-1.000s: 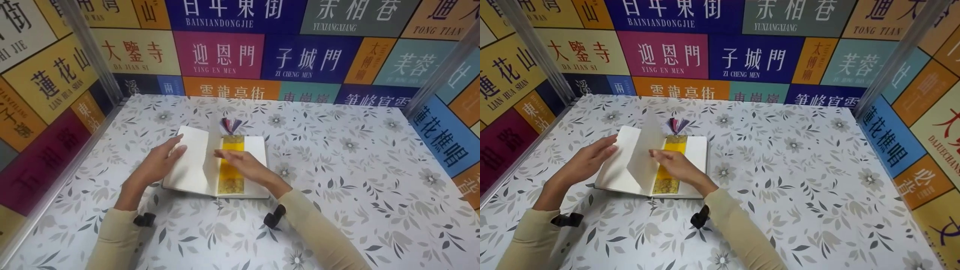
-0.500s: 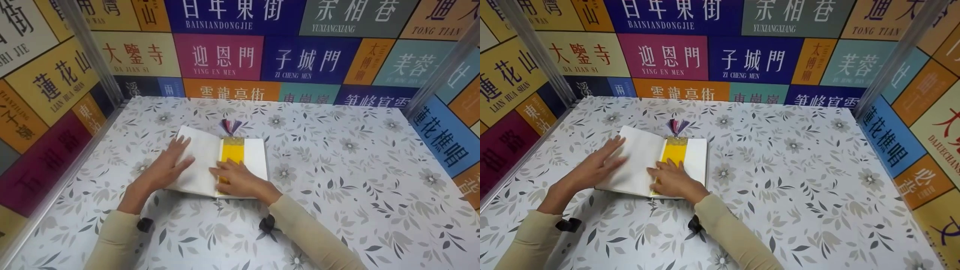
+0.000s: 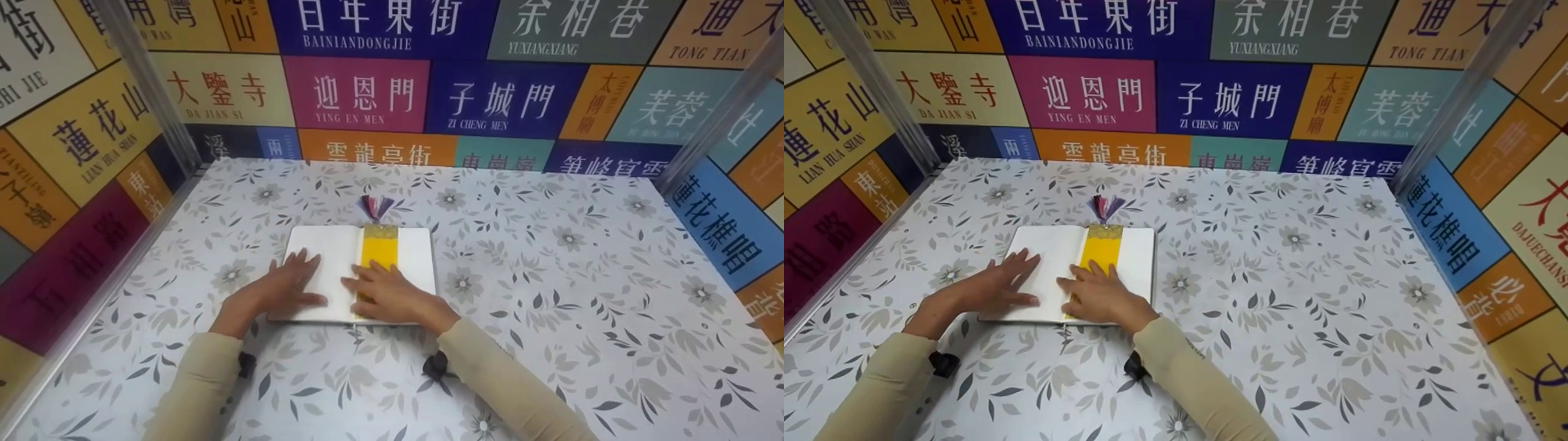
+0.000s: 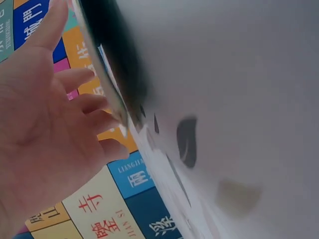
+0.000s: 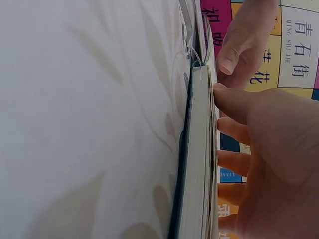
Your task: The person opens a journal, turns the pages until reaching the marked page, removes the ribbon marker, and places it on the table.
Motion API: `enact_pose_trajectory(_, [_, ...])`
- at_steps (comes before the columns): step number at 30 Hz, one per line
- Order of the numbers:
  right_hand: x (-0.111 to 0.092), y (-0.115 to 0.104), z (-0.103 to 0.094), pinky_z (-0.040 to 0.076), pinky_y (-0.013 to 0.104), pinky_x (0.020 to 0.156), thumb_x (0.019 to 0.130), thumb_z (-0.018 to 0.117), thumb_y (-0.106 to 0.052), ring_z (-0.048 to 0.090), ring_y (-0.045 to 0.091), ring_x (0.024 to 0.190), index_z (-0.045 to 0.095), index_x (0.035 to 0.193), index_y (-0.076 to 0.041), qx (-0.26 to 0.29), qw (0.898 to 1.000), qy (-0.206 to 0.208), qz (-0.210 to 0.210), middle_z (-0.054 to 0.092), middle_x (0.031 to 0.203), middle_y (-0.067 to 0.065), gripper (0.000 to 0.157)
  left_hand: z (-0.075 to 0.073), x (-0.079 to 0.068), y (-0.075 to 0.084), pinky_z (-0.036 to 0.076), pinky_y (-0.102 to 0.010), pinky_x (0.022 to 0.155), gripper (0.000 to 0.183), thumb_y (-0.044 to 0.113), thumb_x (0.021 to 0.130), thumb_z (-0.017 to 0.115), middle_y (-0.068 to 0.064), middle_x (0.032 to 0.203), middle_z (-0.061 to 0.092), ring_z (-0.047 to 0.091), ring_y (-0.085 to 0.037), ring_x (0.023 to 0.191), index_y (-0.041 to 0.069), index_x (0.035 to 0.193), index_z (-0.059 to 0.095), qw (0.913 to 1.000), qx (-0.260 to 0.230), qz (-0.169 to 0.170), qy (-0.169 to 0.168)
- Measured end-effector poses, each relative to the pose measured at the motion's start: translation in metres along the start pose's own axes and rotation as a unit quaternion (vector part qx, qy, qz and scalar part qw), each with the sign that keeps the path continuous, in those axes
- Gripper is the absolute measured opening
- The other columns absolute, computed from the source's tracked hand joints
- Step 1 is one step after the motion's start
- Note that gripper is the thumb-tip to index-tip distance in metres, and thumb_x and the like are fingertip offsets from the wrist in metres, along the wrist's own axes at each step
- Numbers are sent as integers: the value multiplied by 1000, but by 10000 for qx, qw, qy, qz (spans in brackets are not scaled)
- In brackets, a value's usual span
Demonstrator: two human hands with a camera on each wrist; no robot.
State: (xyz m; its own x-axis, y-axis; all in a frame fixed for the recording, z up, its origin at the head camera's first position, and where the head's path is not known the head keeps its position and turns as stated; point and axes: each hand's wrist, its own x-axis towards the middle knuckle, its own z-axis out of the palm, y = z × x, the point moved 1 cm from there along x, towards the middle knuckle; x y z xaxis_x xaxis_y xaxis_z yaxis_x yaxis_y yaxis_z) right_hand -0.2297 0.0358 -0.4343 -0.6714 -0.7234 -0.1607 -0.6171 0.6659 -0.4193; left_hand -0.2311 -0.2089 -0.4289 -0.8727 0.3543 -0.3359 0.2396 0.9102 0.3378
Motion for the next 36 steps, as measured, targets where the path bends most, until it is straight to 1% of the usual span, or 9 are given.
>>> enact_pose_trajectory(5, [0,1,1,6,61,127,104,47,-42,12,39,156,36,156,-25,-20,10000,67,-54,22,168,7,56,1,7,6,8,-61,126,100,55,93,63,-30,164,-5,0,-49,153,7,161,7,9998,31,-18,-196])
enact_pose_trajectory(8, [-1,2,1,7,61,127,104,47,-42,13,40,156,37,156,-25,-43,9999,81,-85,23,168,7,56,0,10,7,9,-60,126,102,55,92,64,-29,164,-7,-1,-49,153,10,162,5,9994,30,-84,-331])
enact_pose_trajectory(15, [0,2,0,8,62,126,103,48,-43,14,41,156,37,156,-24,-71,9999,69,-118,24,167,8,57,-3,12,10,13,-65,124,105,57,90,66,-35,162,-7,2,-56,150,10,162,6,9985,155,-53,-526])
enact_pose_trajectory(19, [1,2,-1,9,62,126,103,49,-44,13,40,156,37,156,-26,-81,10000,33,-25,24,168,6,57,-7,12,14,11,-65,124,105,58,89,66,-32,163,-6,1,-53,152,13,162,6,9973,185,-269,-664])
enact_pose_trajectory(24, [2,2,-5,12,61,126,103,50,-43,16,37,156,41,154,-24,5,9999,64,124,26,167,5,55,-9,14,19,7,-63,126,104,59,88,66,-24,166,-8,-3,-46,154,20,162,5,9941,14,-706,-820])
enact_pose_trajectory(28, [3,3,-11,20,60,125,103,52,-38,25,35,154,47,150,-17,182,9985,442,261,35,163,10,52,-9,17,24,8,-63,126,102,57,88,67,-24,167,-6,-2,-47,154,20,162,7,9929,60,-851,-829])
enact_pose_trajectory(31, [5,6,-15,29,57,121,101,57,-32,38,35,145,54,145,-13,443,9931,949,533,45,155,14,48,-10,18,26,9,-64,125,102,55,89,68,-26,166,-4,0,-49,154,16,162,9,9933,114,-822,-800])
enact_pose_trajectory(33, [7,9,-18,37,52,117,100,60,-27,47,33,135,58,140,-9,756,9845,1352,818,51,146,16,44,-11,20,28,8,-64,126,102,54,88,69,-26,166,-3,0,-49,154,15,162,10,9935,84,-808,-799])
enact_pose_trajectory(36, [11,14,-21,46,44,109,97,66,-20,56,32,119,62,134,-4,1443,9597,1984,1367,56,131,18,41,-11,20,27,6,-62,126,103,53,87,70,-24,167,-3,-1,-47,154,16,162,10,9929,14,-850,-827])
